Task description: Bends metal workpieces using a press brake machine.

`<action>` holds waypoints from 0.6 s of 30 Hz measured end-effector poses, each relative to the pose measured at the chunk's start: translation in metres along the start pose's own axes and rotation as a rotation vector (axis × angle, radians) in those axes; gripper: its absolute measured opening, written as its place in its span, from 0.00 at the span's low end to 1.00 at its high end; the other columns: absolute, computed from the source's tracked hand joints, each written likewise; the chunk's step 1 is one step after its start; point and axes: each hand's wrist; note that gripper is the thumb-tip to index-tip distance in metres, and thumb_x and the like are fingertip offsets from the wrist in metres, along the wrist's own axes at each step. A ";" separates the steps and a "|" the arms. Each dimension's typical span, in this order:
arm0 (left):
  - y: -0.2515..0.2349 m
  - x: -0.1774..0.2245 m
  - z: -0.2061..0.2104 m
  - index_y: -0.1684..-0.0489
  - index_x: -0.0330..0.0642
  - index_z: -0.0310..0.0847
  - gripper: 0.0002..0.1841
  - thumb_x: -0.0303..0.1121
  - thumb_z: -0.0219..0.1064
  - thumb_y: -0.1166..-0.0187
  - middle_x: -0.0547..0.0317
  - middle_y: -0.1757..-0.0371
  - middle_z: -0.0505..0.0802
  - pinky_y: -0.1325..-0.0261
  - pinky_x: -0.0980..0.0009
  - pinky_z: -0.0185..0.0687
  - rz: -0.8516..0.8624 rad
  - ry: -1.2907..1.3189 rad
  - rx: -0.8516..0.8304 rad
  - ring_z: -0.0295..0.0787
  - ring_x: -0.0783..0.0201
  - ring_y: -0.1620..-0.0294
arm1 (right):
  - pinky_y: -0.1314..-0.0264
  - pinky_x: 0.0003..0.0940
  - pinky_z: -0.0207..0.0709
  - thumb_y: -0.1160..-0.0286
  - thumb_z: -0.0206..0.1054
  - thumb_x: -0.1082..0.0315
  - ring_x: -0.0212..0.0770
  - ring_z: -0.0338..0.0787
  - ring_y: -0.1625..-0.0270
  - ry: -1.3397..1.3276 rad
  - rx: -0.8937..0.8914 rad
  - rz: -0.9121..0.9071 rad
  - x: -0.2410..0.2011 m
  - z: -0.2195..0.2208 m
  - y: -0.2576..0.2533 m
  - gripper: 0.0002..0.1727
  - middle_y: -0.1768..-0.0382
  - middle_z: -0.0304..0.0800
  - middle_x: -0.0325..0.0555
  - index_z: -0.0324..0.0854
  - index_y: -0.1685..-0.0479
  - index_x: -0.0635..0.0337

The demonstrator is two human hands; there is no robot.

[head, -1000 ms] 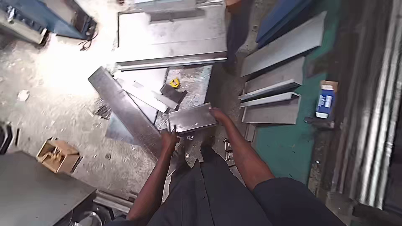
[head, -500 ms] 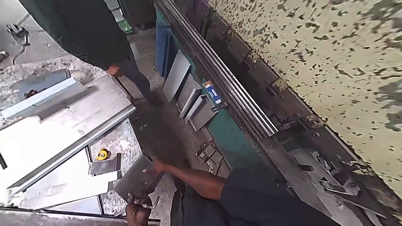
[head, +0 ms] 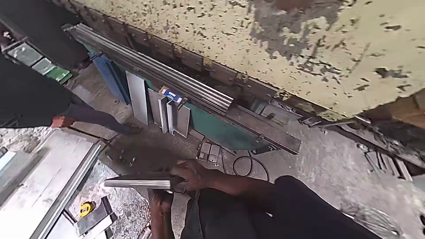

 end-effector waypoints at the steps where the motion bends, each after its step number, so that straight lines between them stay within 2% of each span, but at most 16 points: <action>1: -0.002 -0.008 0.014 0.42 0.53 0.81 0.22 0.56 0.48 0.10 0.56 0.54 0.95 0.56 0.55 0.93 -0.013 -0.027 -0.057 0.94 0.60 0.55 | 0.49 0.44 0.84 0.35 0.77 0.62 0.47 0.90 0.59 0.042 0.053 0.042 -0.002 -0.022 0.015 0.12 0.68 0.91 0.48 0.87 0.59 0.60; 3: -0.009 -0.030 0.044 0.46 0.49 0.78 0.11 0.42 0.59 0.14 0.56 0.63 0.93 0.69 0.63 0.90 -0.034 -0.149 -0.134 0.91 0.64 0.68 | 0.40 0.44 0.82 0.37 0.77 0.66 0.45 0.90 0.50 -0.001 0.168 0.206 -0.003 -0.058 0.052 0.11 0.61 0.92 0.48 0.87 0.59 0.61; 4: -0.015 -0.042 0.060 0.47 0.47 0.77 0.09 0.36 0.63 0.20 0.56 0.69 0.92 0.76 0.68 0.86 -0.043 -0.237 -0.186 0.88 0.66 0.76 | 0.36 0.42 0.83 0.34 0.77 0.67 0.43 0.90 0.46 -0.077 0.231 0.295 0.003 -0.071 0.071 0.14 0.55 0.92 0.48 0.87 0.52 0.62; 6: -0.021 -0.069 0.103 0.45 0.41 0.74 0.16 0.24 0.67 0.31 0.58 0.73 0.90 0.83 0.75 0.79 -0.044 -0.455 -0.290 0.82 0.70 0.83 | 0.36 0.40 0.89 0.33 0.79 0.70 0.38 0.93 0.45 -0.236 0.412 0.381 0.021 -0.090 0.117 0.21 0.49 0.94 0.49 0.83 0.41 0.66; 8: -0.029 -0.107 0.140 0.45 0.38 0.76 0.23 0.22 0.76 0.41 0.55 0.71 0.91 0.85 0.76 0.76 -0.132 -0.498 -0.383 0.81 0.70 0.84 | 0.35 0.38 0.88 0.34 0.78 0.75 0.37 0.93 0.44 -0.294 0.580 0.470 0.036 -0.108 0.161 0.23 0.47 0.94 0.48 0.83 0.38 0.68; 9: -0.033 -0.134 0.157 0.45 0.39 0.76 0.23 0.24 0.78 0.40 0.55 0.70 0.91 0.84 0.75 0.75 -0.191 -0.515 -0.424 0.80 0.70 0.83 | 0.34 0.36 0.88 0.35 0.78 0.76 0.36 0.93 0.44 -0.286 0.660 0.516 0.042 -0.121 0.183 0.22 0.46 0.94 0.47 0.83 0.39 0.69; 10: -0.035 -0.162 0.171 0.41 0.39 0.75 0.23 0.24 0.78 0.35 0.54 0.67 0.91 0.83 0.75 0.75 -0.265 -0.528 -0.458 0.80 0.70 0.81 | 0.35 0.33 0.88 0.37 0.78 0.77 0.34 0.92 0.45 -0.256 0.736 0.559 0.044 -0.135 0.203 0.22 0.48 0.94 0.46 0.83 0.41 0.69; 12: -0.036 -0.224 0.197 0.38 0.41 0.75 0.20 0.25 0.74 0.28 0.53 0.63 0.90 0.81 0.75 0.73 -0.424 -0.527 -0.475 0.78 0.70 0.80 | 0.37 0.28 0.87 0.42 0.78 0.77 0.28 0.92 0.47 -0.155 0.848 0.663 0.049 -0.169 0.239 0.20 0.51 0.95 0.40 0.86 0.45 0.66; 14: -0.033 -0.284 0.217 0.35 0.43 0.74 0.19 0.27 0.70 0.22 0.52 0.60 0.92 0.82 0.76 0.72 -0.560 -0.511 -0.473 0.79 0.70 0.79 | 0.37 0.28 0.87 0.45 0.79 0.77 0.28 0.92 0.47 -0.079 0.906 0.767 0.058 -0.202 0.274 0.21 0.51 0.95 0.39 0.87 0.46 0.64; 16: -0.033 -0.337 0.237 0.38 0.43 0.74 0.15 0.28 0.68 0.19 0.51 0.62 0.92 0.84 0.77 0.72 -0.664 -0.493 -0.444 0.80 0.69 0.81 | 0.36 0.30 0.88 0.46 0.80 0.76 0.30 0.93 0.46 -0.047 0.925 0.852 0.073 -0.233 0.304 0.22 0.51 0.95 0.41 0.87 0.46 0.63; 18: -0.037 -0.382 0.252 0.36 0.44 0.73 0.13 0.32 0.64 0.15 0.50 0.60 0.92 0.85 0.77 0.71 -0.759 -0.458 -0.416 0.80 0.69 0.82 | 0.40 0.32 0.89 0.47 0.79 0.78 0.32 0.93 0.49 -0.050 0.927 0.889 0.092 -0.263 0.327 0.21 0.53 0.95 0.40 0.87 0.48 0.61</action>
Point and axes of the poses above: each hand's wrist, its own y-axis away from the middle knuckle, its own z-axis out of the palm, x = y × z
